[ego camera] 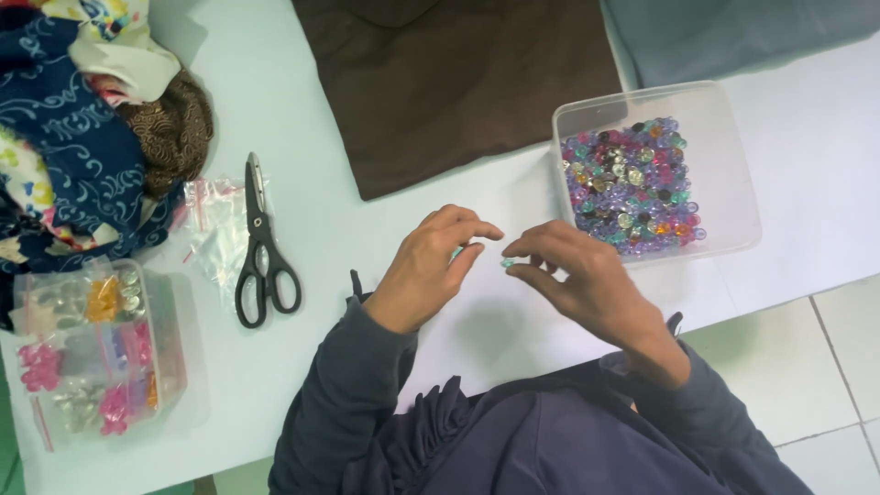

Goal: A person is picking up small colorful beads from a container and placing them into a small plastic zip-lock bag before sealing it.

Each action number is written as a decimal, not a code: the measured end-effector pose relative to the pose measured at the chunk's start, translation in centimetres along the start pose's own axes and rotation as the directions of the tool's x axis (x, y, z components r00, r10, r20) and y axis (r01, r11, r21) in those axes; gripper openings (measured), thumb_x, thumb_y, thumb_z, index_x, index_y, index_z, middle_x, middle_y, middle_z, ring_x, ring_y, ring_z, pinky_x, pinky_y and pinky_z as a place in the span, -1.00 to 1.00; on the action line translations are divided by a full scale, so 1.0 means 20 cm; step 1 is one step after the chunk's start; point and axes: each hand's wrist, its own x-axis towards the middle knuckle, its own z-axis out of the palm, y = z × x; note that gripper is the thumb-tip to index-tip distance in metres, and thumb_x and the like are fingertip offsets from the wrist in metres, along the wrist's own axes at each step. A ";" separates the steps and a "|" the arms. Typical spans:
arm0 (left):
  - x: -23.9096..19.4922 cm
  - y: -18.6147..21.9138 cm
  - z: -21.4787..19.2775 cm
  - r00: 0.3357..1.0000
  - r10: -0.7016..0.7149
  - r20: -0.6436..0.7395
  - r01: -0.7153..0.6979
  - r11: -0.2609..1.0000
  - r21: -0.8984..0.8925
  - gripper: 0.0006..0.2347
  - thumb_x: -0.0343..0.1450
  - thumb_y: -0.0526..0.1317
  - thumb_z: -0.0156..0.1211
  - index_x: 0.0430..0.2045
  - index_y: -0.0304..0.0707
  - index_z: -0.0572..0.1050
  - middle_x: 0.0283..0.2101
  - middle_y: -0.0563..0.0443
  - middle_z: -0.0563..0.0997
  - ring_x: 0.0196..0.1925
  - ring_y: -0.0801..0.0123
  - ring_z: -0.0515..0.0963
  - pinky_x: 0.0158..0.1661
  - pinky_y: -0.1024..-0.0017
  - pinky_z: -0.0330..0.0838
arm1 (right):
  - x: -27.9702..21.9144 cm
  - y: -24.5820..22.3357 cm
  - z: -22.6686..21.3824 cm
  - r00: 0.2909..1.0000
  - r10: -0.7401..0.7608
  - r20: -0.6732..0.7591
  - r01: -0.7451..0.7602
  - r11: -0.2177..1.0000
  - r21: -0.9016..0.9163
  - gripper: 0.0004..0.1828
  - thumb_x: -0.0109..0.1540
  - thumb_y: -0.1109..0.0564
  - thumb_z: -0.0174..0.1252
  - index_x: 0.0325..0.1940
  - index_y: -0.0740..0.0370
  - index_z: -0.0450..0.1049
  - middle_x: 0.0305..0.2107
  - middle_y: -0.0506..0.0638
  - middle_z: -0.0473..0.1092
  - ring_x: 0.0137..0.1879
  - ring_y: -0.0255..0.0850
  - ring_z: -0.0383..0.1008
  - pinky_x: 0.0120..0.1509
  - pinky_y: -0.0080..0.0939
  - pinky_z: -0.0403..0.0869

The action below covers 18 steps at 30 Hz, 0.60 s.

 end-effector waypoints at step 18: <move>-0.09 -0.15 0.10 0.992 -0.105 -0.072 0.122 0.950 0.288 -0.73 0.43 -0.46 0.12 0.03 -0.39 0.51 -0.12 -0.21 0.46 -0.10 0.03 0.56 -0.12 0.24 0.55 | 0.02 -0.05 0.14 0.995 0.064 0.074 -0.056 0.992 -0.111 -0.76 0.21 0.33 0.28 -0.03 0.29 0.60 -0.28 0.12 0.53 -0.24 -0.12 0.64 -0.28 -0.21 0.65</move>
